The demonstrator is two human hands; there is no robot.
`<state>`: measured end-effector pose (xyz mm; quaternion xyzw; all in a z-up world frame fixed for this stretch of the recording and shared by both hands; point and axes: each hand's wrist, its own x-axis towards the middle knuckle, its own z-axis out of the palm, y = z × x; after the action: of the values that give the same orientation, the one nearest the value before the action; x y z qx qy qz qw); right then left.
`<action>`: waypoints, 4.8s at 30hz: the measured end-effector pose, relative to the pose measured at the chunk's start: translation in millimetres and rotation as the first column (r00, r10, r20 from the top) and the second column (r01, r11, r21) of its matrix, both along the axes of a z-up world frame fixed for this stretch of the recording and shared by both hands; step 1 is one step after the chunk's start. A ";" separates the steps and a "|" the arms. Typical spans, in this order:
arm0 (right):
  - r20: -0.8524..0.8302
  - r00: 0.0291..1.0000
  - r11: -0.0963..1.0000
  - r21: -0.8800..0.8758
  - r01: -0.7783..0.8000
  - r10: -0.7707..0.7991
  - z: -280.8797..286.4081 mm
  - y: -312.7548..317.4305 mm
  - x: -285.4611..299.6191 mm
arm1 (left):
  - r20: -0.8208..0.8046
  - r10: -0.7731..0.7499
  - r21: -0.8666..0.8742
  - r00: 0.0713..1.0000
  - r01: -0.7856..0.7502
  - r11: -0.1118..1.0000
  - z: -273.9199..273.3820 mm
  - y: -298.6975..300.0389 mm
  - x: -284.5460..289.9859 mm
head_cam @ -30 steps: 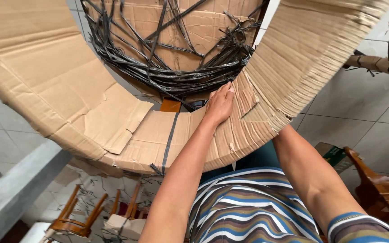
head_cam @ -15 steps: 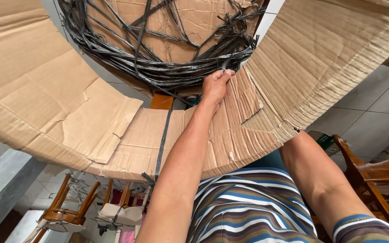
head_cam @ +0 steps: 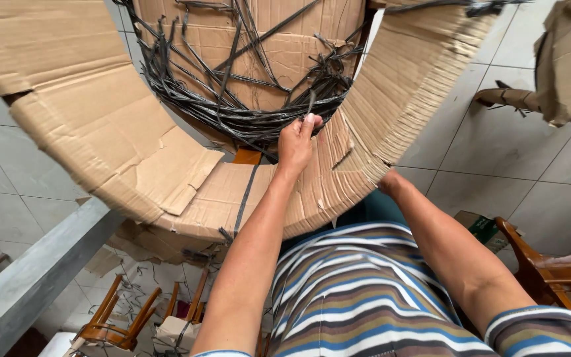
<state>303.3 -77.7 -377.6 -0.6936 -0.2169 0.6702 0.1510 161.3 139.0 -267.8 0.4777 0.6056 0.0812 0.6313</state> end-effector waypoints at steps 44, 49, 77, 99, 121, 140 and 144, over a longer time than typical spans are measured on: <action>0.363 0.916 0.925 0.379 0.023 -0.171 307.7 55.4 -25.9 | 0.094 -0.390 0.342 0.916 0.338 0.877 129.1 -61.5 -5.6; 0.330 0.894 0.851 0.516 0.099 -0.304 283.2 35.8 -22.1 | 0.251 -0.340 0.259 0.906 0.275 0.926 149.6 -69.3 -0.1; 0.144 0.833 0.669 0.675 0.312 -0.534 255.1 29.7 -27.9 | 0.123 -0.638 0.592 0.760 0.460 0.662 109.1 -71.6 -3.6; 0.469 0.850 0.712 0.680 -0.175 -0.240 320.3 81.9 -14.9 | 0.164 -0.626 0.415 0.763 0.522 0.745 78.4 -77.3 -8.6; 0.469 0.777 0.636 0.763 -0.116 -0.421 253.3 49.1 -8.7 | 0.208 -0.377 0.129 0.903 0.357 0.925 123.0 -64.3 -0.9; 0.545 0.697 0.659 0.740 -0.138 -0.465 333.0 3.9 19.5 | 0.222 -0.500 0.244 0.837 0.449 0.860 158.2 -54.2 9.4; 0.539 0.670 0.681 0.729 -0.069 -0.509 331.7 -14.4 23.5 | 0.169 -0.588 0.349 0.791 0.509 0.787 103.5 -52.0 7.5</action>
<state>326.8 -92.1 -45.8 -0.8063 -0.3995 0.1900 0.3925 168.7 87.0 -164.3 0.7043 0.3291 0.0428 0.6275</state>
